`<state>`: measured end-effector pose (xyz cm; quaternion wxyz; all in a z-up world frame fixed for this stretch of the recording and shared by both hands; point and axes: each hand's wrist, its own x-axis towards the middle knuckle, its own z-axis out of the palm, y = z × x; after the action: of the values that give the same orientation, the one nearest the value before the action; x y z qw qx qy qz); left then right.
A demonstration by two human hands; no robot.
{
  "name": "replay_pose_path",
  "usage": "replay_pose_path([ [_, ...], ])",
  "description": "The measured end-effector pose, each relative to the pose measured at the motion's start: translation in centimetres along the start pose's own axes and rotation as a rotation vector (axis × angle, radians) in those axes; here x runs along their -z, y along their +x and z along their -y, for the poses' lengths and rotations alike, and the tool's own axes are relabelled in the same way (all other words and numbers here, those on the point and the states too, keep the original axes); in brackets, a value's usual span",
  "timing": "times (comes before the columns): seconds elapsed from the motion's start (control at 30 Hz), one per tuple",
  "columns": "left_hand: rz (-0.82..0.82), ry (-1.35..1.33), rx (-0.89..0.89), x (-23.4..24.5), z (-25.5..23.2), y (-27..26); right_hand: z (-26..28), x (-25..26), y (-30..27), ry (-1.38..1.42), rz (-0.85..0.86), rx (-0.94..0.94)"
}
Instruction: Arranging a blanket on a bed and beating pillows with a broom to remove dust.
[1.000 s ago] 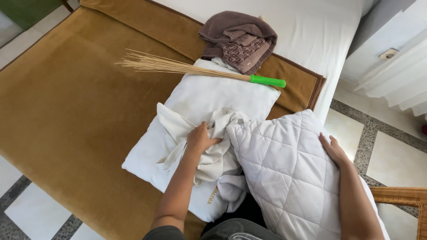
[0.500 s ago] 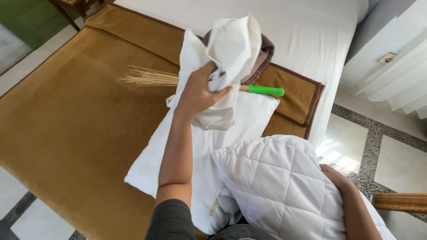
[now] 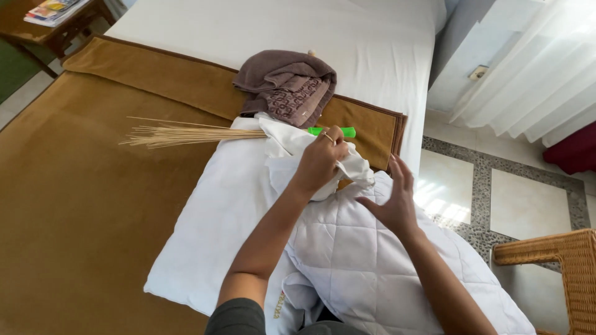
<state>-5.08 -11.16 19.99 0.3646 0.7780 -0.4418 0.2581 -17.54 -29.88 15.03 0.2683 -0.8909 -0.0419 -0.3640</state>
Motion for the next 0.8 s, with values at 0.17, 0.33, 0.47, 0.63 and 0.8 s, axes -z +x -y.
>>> replay_pose_path([
  [0.17, -0.101, -0.015, -0.061, 0.1, -1.2, -0.9, -2.8, -3.9, 0.6, 0.035, 0.028, 0.090],
  [0.33, -0.059, 0.174, 0.217, -0.7, 3.2, -3.6, -4.2, -1.9, -0.1, 0.196, -0.014, -0.145],
  [0.47, -0.006, 0.293, 0.228, -2.5, 5.7, -4.9, -4.0, 1.8, 0.0, 0.186, -0.156, -0.097],
  [0.63, -0.044, 0.396, 0.196, -3.2, 5.5, -4.5, -6.3, 4.8, -1.6, 0.108, -0.322, -0.151],
  [0.8, -0.216, 0.374, 0.192, -0.4, 6.1, -1.4, -9.1, 6.9, -2.8, 0.235, -0.553, -0.132],
])
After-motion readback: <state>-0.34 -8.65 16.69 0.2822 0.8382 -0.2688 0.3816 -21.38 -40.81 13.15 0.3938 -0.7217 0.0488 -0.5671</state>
